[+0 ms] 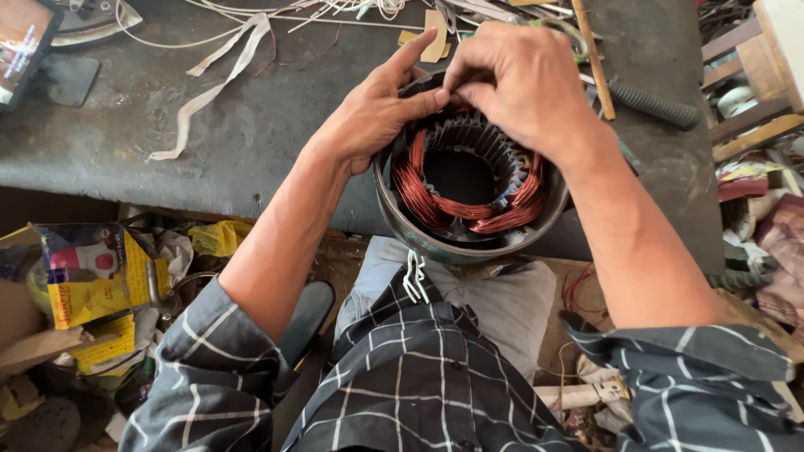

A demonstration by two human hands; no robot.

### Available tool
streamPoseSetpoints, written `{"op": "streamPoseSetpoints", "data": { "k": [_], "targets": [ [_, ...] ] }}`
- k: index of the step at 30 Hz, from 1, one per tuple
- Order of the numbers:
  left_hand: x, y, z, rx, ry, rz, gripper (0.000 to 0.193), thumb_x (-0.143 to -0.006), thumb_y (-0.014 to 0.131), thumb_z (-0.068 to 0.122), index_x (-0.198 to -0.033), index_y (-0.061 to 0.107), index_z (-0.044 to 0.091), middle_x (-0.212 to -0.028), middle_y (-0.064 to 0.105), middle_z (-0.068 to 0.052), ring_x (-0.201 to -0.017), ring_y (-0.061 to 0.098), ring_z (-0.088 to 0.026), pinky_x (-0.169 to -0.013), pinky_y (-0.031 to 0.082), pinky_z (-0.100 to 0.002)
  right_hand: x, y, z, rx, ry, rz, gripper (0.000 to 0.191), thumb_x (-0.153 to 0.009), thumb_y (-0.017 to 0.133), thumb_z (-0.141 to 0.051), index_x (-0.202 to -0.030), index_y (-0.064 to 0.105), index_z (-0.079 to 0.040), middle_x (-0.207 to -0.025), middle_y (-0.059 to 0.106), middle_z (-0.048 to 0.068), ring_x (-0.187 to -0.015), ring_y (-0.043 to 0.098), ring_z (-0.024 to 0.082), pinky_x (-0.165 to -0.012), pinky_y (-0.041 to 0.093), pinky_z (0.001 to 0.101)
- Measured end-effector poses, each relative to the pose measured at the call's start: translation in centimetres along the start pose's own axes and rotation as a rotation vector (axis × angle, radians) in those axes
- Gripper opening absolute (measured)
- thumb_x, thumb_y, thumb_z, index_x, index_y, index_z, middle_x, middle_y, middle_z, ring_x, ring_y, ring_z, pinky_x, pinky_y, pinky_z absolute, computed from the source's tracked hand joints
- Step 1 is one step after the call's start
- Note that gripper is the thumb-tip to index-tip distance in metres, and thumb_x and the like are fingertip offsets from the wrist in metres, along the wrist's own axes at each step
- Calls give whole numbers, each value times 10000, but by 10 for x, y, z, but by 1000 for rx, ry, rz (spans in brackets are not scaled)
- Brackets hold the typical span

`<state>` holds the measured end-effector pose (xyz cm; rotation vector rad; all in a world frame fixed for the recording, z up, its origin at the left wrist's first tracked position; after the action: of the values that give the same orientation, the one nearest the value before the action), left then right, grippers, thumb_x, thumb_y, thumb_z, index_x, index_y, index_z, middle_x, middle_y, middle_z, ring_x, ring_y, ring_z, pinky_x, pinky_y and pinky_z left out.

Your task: The person cuts small pieces of tan insulating material with scissors and places them between layers of copper wire on a stator coil. They then use a wooden stick to press and adjust the insulation and wire within the coil slots.

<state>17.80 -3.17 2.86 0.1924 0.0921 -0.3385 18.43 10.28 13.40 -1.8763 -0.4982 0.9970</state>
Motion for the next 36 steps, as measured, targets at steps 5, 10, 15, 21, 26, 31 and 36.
{"op": "streamPoseSetpoints", "data": {
  "k": [5, 10, 15, 21, 26, 31, 36],
  "targets": [
    [-5, -8, -4, -184, 3, 49, 807, -975, 780, 195, -1639, 323, 210, -1363, 585, -162, -1306, 560, -223, -1098, 470, -308, -8, 2, 8, -31, 115, -77, 165, -803, 842, -90, -950, 768, -92, -888, 736, 75, -800, 723, 243, -707, 546, 373],
    [-6, -10, -12, -99, 21, 42, 804, -985, 790, 189, -1641, 326, 214, -1394, 558, -169, -1339, 539, -236, -1125, 461, -318, -1, 0, -4, 18, 74, -52, 144, -873, 825, -91, -1006, 768, -83, -920, 725, 85, -847, 723, 263, -746, 543, 384],
    [-5, -10, -14, -88, 9, 58, 816, -969, 791, 166, -1641, 329, 206, -1333, 588, -147, -1240, 567, -216, -1067, 495, -302, -7, 2, -5, -1, 127, -57, 125, -851, 811, -98, -970, 773, -102, -908, 734, 72, -835, 737, 243, -762, 560, 373],
    [-3, -10, -7, -73, 20, 61, 811, -973, 778, 144, -1643, 326, 208, -1254, 572, -122, -1180, 583, -191, -1016, 530, -288, 0, -4, -15, 82, 77, 7, 135, -897, 825, -83, -1021, 771, -84, -930, 713, 90, -856, 713, 270, -752, 545, 396],
    [-3, -11, -4, -78, 22, 87, 805, -971, 785, 132, -1631, 333, 224, -1298, 546, -98, -1183, 574, -165, -996, 533, -269, 22, -9, -29, 61, 57, 132, 126, -983, 785, -52, -1107, 765, -66, -1050, 720, 72, -877, 711, 247, -776, 565, 346],
    [-5, -11, -2, -31, 9, 72, 778, -985, 748, 123, -1636, 336, 228, -1252, 560, -93, -1120, 605, -152, -934, 561, -268, 24, -11, -35, 111, 66, 157, 157, -980, 780, -37, -1126, 784, -92, -1056, 737, 55, -860, 724, 235, -747, 569, 331],
    [-7, -13, -1, -49, -3, 79, 776, -987, 739, 106, -1636, 330, 227, -1206, 570, -73, -1072, 603, -133, -905, 561, -257, 17, -6, -34, 158, 67, 124, 160, -994, 770, -50, -1144, 788, -102, -1078, 747, 41, -881, 736, 235, -746, 589, 324]
  ]
}}
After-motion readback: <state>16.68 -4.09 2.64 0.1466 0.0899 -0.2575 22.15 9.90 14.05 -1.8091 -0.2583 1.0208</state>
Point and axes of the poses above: each hand's wrist, its own x-axis away from the middle knuckle, its own y-axis out of the palm, z = x × y, the point moved 8 cm from there along -x, towards the middle knuckle
